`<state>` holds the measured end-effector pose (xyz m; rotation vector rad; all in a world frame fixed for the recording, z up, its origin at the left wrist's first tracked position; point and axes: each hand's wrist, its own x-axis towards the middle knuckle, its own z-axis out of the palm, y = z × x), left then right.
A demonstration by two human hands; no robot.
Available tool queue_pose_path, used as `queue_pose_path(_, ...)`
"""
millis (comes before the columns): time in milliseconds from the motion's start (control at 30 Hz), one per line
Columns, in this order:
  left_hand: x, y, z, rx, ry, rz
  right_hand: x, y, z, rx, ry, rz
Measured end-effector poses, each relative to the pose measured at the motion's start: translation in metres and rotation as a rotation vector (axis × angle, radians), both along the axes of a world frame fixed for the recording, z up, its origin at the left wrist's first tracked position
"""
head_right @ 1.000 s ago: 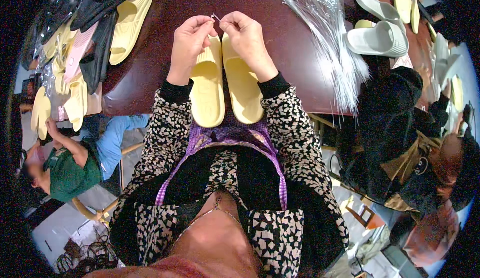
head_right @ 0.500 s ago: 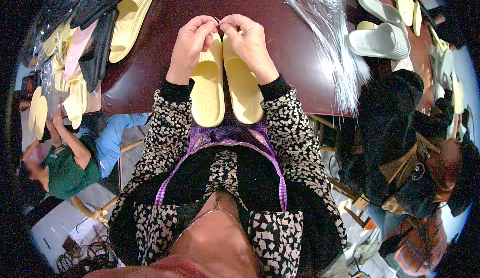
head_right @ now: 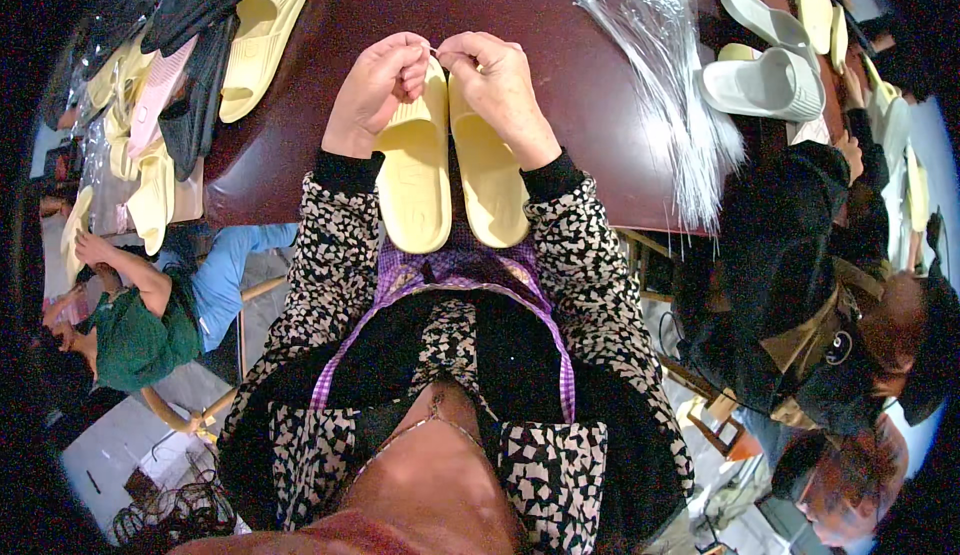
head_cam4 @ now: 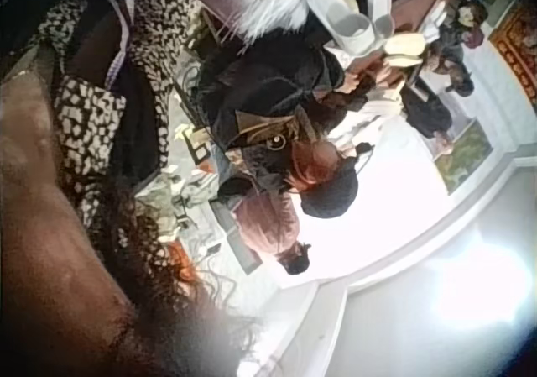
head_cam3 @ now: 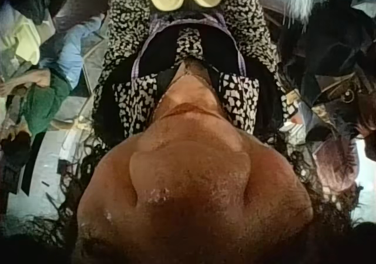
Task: The person pairs slippers by threading plastic tag fasteners through each pair of slippers and fastening the ends together by hand.
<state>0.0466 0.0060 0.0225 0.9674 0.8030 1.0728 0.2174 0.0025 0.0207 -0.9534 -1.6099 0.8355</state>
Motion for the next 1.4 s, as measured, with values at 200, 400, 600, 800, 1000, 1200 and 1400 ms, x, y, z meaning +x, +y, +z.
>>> queue_pose_path(200,-0.001,0.001,0.001,-0.03,0.016,-0.014,-0.001,-0.001,-0.001,0.024,-0.027,-0.005)
queue_pose_path(400,0.0,0.002,0.002,-0.033,0.048,-0.061,-0.001,-0.002,-0.004,0.055,-0.088,-0.024)
queue_pose_path(600,0.001,0.005,0.002,-0.019,0.117,-0.104,-0.002,-0.002,-0.008,0.13,-0.143,-0.101)
queue_pose_path(800,0.003,0.004,-0.007,-0.024,0.034,-0.003,0.002,0.001,0.001,0.208,-0.24,-0.133)
queue_pose_path(1000,-0.003,-0.005,-0.006,0.07,0.245,0.411,0.027,-0.023,0.013,0.398,-0.374,-0.245)
queue_pose_path(1200,-0.03,0.014,-0.04,0.176,0.362,0.559,0.035,-0.067,0.014,0.208,-0.559,0.085)
queue_pose_path(1400,-0.026,0.023,-0.05,0.188,0.387,0.572,0.032,-0.046,0.001,0.292,-0.623,-0.012)
